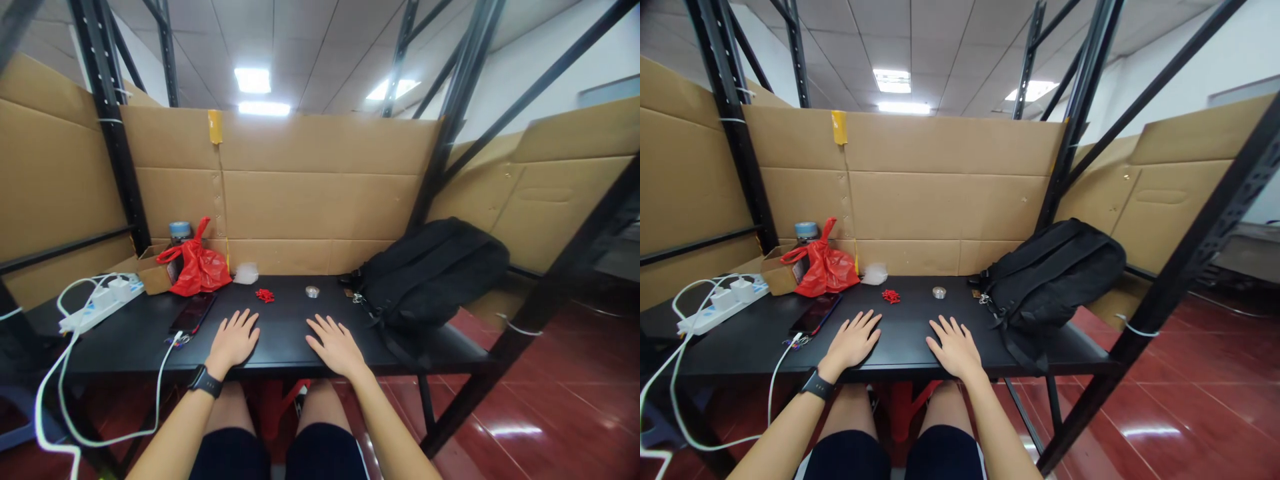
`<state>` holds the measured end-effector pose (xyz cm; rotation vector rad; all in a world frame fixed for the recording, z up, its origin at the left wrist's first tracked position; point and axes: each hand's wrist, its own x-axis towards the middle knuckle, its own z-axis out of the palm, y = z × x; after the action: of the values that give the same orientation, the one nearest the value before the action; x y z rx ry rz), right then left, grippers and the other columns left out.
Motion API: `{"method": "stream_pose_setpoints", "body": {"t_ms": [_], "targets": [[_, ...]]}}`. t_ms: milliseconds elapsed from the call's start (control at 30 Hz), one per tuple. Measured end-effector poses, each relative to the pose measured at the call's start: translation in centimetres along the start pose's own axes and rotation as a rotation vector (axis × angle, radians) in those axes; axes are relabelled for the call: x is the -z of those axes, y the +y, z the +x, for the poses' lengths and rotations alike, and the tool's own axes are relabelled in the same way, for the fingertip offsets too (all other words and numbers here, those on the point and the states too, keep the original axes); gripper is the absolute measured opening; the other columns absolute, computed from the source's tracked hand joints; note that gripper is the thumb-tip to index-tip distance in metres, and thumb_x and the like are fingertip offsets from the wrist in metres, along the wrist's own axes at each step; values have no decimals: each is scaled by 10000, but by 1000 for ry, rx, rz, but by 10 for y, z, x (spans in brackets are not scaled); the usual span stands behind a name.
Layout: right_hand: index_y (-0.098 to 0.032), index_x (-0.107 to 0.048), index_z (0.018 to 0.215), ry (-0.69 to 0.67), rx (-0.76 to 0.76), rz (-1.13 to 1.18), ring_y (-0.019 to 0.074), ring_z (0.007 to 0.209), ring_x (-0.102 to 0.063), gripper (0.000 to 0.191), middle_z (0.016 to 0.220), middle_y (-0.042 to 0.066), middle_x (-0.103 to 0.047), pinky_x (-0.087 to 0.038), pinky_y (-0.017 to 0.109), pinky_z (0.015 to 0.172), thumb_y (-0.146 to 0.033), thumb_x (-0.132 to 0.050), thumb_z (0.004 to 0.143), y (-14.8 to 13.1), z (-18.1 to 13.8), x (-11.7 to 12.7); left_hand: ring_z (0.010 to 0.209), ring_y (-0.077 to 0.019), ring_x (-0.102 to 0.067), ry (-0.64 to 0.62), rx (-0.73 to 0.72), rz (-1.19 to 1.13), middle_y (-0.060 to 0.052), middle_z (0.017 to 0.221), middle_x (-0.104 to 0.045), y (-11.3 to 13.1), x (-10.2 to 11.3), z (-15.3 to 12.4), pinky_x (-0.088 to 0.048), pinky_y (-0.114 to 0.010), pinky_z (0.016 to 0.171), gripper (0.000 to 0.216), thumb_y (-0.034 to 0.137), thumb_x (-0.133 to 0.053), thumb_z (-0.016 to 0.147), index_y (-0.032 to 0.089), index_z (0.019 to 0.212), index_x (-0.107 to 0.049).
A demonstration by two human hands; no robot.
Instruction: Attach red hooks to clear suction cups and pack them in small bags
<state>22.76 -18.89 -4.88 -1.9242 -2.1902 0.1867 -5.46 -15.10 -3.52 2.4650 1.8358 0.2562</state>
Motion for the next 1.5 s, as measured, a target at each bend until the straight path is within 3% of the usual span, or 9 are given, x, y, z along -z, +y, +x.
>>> {"method": "stream_pose_setpoints", "body": {"t_ms": [433, 800, 900, 967, 1033, 1133, 1267, 1367, 1500], "targets": [[-325, -353, 1501, 18, 19, -20, 299, 1487, -190, 600, 1599, 27, -279, -147, 501, 1169, -591, -267, 971, 0, 0, 0, 1459, -352, -244, 85, 11, 37, -24, 1573, -315, 17, -4, -29, -204, -677, 1112, 516, 467, -357, 963, 354, 1464, -413], [-291, -393, 1489, 121, 42, -19, 333, 1471, -231, 532, 1580, 50, -320, -193, 532, 1161, -450, -322, 987, -20, -28, -11, 1404, -306, -371, 95, -214, -6, -56, 1512, -436, 8, 3, -48, -388, -466, 1104, 491, 429, -408, 964, 263, 1416, -502], [-285, -372, 1500, 91, 198, 71, 366, 1474, -198, 605, 1596, 72, -278, -225, 533, 1156, -538, -413, 953, -30, -46, -7, 1251, -259, -534, 75, -291, -50, -43, 1353, -597, 6, 18, -40, -473, -394, 1011, 367, 394, -439, 955, 288, 1259, -616], [-340, -467, 1433, 3, 407, 150, 351, 1453, -266, 542, 1556, 37, -377, -296, 500, 1129, -540, -481, 929, -32, -47, 6, 1109, -233, -619, 61, -276, -51, -39, 1206, -673, 7, 29, -23, -507, -368, 939, 303, 357, -441, 956, 280, 1164, -646], [-352, -592, 1298, -27, 520, 244, 264, 1325, -477, 381, 1405, 17, -566, -394, 402, 1064, -472, -470, 957, -30, -30, 24, 1047, -242, -646, 71, -271, -1, -54, 1133, -692, 11, 36, 5, -519, -366, 890, 273, 325, -476, 936, 255, 1135, -650], [-246, -680, 1085, 183, 529, 304, 190, 1029, -630, 244, 1106, 53, -700, -463, 303, 934, -336, -509, 936, -15, 32, 48, 987, -266, -658, 91, -307, 135, -97, 1062, -688, 20, 39, 60, -522, -372, 850, 236, 243, -548, 876, 208, 1072, -676], [-213, -687, 849, 455, 232, 232, 185, 872, -622, 148, 889, 47, -695, -460, 279, 834, -204, -539, 846, 22, 127, 53, 977, -290, -648, 88, -365, 255, -156, 1032, -655, 33, 36, 115, -525, -367, 805, 169, 125, -569, 818, 140, 908, -711], [-176, -672, 880, 565, 80, 241, 203, 855, -602, 242, 874, 82, -670, -454, 305, 820, -210, -432, 884, 54, 165, 42, 891, -266, -669, 75, -385, 256, -144, 935, -663, 41, 32, 128, -526, -349, 765, 206, 61, -521, 816, 136, 835, -712], [-170, -675, 855, 587, 38, 275, 189, 794, -592, 287, 836, 69, -652, -461, 299, 785, -282, -416, 909, 84, 181, 28, 834, -261, -670, 65, -418, 189, -123, 899, -663, 43, 27, 125, -514, -341, 725, 158, 81, -559, 814, 150, 779, -697]]}}
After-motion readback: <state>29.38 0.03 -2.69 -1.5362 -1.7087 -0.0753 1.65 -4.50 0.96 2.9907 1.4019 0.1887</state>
